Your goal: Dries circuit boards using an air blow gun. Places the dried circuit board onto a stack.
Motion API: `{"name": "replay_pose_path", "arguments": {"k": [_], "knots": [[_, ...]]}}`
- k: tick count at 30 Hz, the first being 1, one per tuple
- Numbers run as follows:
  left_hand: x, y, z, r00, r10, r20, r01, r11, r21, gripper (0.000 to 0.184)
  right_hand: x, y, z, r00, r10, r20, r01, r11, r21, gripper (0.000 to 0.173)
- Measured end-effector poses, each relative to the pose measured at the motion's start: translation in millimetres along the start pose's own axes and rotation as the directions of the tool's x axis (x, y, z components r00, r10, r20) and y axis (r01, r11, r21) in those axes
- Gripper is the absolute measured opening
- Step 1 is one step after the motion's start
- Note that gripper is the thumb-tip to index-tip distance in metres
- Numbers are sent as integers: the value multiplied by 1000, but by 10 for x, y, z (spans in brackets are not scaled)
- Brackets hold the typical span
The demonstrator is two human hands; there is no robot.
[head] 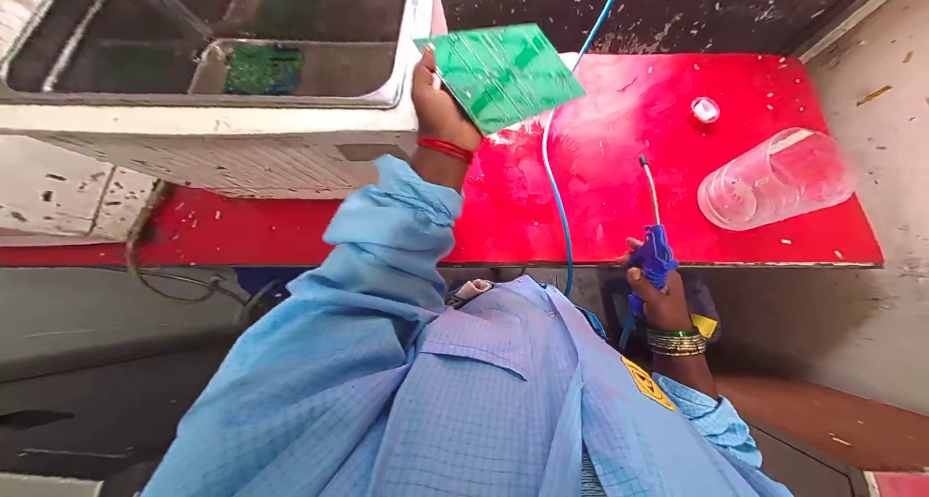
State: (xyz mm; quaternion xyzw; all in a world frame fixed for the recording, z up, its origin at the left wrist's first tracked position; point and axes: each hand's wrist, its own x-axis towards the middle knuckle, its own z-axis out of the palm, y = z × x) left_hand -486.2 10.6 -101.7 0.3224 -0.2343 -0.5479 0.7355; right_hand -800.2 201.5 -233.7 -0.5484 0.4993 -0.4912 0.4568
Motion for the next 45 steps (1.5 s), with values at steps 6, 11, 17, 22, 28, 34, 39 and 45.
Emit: {"name": "replay_pose_path", "arguments": {"k": [6,11,17,22,28,34,39,45], "knots": [[-303,-1168,-384,932,-335,-137,333,942,-40,55,-226,95,30,990,44,131,-44,999,-4,63],[-471,-1667,-739,886,-435,-158,438,899,-13,58,-356,70,151,923,375,91,-342,904,-257,54],[-531,-1761,-990,836,-483,-260,517,853,76,63,-292,172,235,849,518,99,-471,829,-302,49],[-563,-1805,-1173,838,-492,-236,516,855,55,69,-94,247,151,839,544,12,-522,811,-262,39],[-612,-1800,-1182,820,-513,-254,535,844,22,63,92,264,80,816,572,-81,-571,777,-267,28],[-637,-1795,-1177,797,-526,-297,556,831,19,58,28,247,203,818,571,68,-515,780,-355,37],[-654,-1778,-1192,796,-535,-283,554,832,-15,57,15,228,199,825,560,80,-495,782,-379,39],[-660,-1781,-1189,804,-527,-276,542,840,-23,56,6,197,155,796,602,61,-537,749,-389,35]]}}
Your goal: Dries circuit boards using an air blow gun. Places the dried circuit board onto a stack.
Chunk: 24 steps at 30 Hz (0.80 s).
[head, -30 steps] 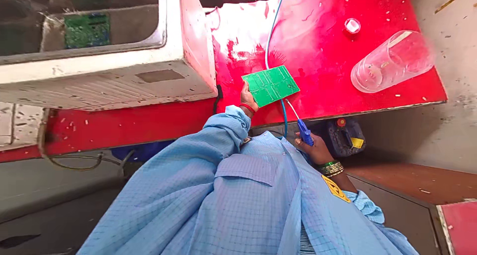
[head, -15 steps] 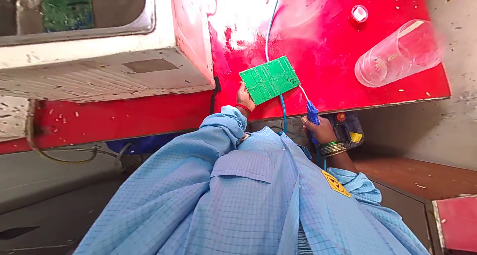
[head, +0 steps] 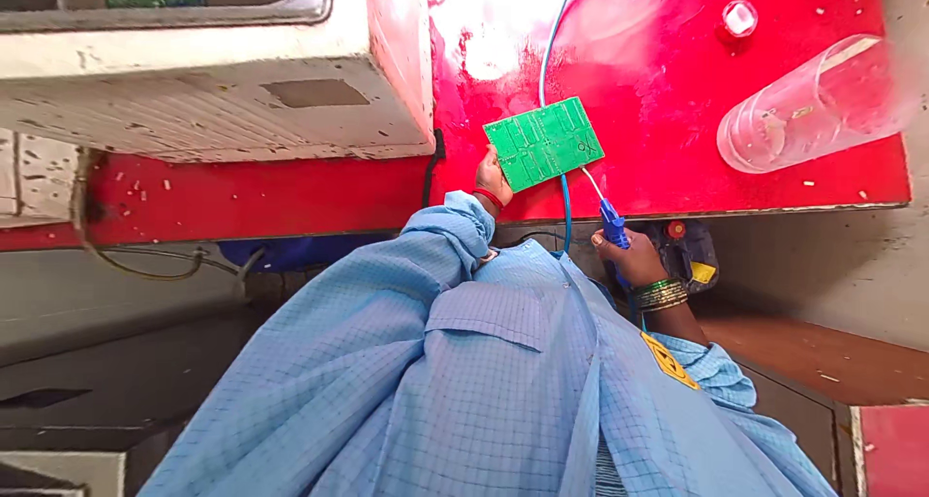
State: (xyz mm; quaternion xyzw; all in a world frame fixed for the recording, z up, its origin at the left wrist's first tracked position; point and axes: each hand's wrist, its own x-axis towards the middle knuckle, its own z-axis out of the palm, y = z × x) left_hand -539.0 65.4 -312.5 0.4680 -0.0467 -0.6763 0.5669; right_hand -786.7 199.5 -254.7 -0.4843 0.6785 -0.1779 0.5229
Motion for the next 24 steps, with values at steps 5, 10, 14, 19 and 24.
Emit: {"name": "replay_pose_path", "arguments": {"k": [5,10,14,19,24], "knots": [[-14,-2,-4,999,-27,-17,26,999,-22,56,-40,-96,105,985,-23,173,32,998,-47,36],[1,-19,-37,998,-38,-51,37,999,-27,57,-20,-306,131,943,-39,329,87,987,-134,39],[14,-49,-77,997,-28,-78,27,1000,-13,56,79,-500,132,947,-69,314,122,981,-151,37],[40,-71,-96,992,-25,-122,23,1000,-18,55,346,-521,89,984,-50,171,77,985,-156,33],[62,-64,-110,993,-25,-114,21,999,-30,55,365,-598,182,973,-18,228,73,969,-235,36]]}}
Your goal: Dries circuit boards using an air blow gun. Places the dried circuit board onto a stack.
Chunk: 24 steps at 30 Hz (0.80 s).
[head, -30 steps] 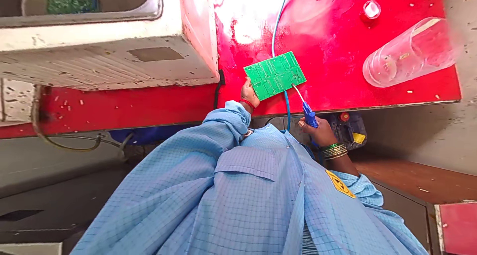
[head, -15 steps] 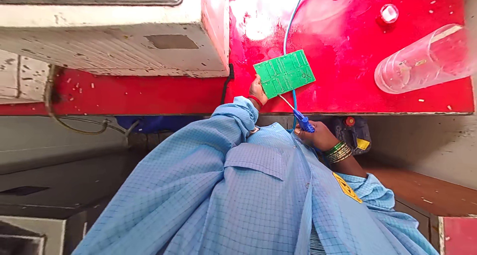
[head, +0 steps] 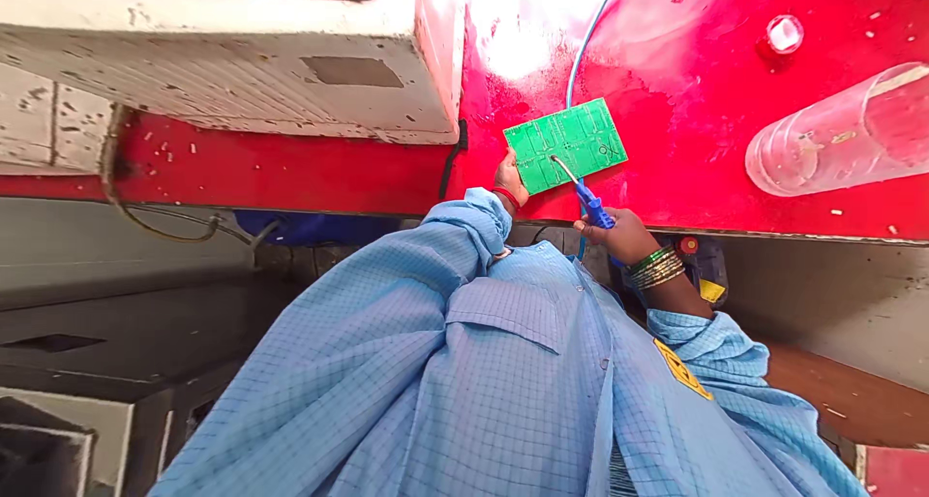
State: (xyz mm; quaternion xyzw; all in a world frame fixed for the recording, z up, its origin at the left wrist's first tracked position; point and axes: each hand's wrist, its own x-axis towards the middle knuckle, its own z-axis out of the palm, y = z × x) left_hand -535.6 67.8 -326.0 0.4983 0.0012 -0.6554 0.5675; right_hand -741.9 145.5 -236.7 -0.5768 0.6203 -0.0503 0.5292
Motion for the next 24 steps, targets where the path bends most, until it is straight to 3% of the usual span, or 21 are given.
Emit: {"name": "replay_pose_path", "arguments": {"k": [5,15,24], "knots": [[17,-11,-13,999,7,-44,-5,999,43,58,-7,-231,103,993,-32,115,38,998,-55,36],[18,-31,16,997,14,-74,-11,999,42,59,333,-93,-214,993,19,-115,-15,999,31,40],[44,-45,4,996,32,-81,-25,996,87,60,159,-263,33,998,-21,63,27,995,-98,44]]}}
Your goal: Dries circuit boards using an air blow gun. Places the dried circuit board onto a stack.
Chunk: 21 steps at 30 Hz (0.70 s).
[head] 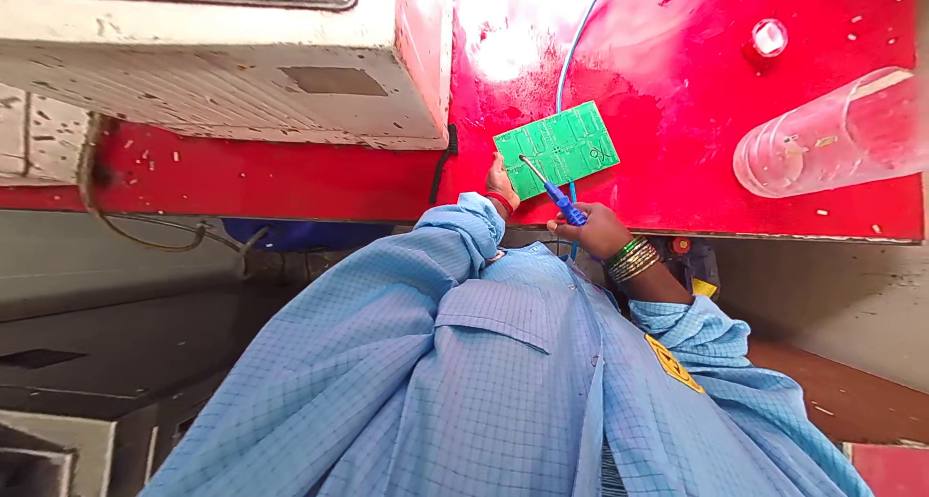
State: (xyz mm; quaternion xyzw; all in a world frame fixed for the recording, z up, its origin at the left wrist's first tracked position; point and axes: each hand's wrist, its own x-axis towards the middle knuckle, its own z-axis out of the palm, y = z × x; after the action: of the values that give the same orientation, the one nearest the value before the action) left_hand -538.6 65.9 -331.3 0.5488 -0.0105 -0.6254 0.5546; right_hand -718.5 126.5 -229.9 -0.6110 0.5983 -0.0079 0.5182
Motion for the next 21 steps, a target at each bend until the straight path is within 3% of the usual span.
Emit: {"name": "replay_pose_path", "arguments": {"k": [7,11,16,21], "knots": [[-30,4,4,999,27,36,-27,1000,-13,58,188,402,-397,973,99,-208,-56,978,203,45],[-64,22,4,997,33,65,-32,999,-23,57,45,525,-513,943,179,-281,-83,943,322,40],[-76,23,7,996,34,79,-30,998,-50,56,-228,663,-404,947,162,-276,-89,962,257,37],[-74,22,-8,995,29,101,-25,999,-42,57,-415,701,-134,985,110,-132,-86,981,176,33]]}}
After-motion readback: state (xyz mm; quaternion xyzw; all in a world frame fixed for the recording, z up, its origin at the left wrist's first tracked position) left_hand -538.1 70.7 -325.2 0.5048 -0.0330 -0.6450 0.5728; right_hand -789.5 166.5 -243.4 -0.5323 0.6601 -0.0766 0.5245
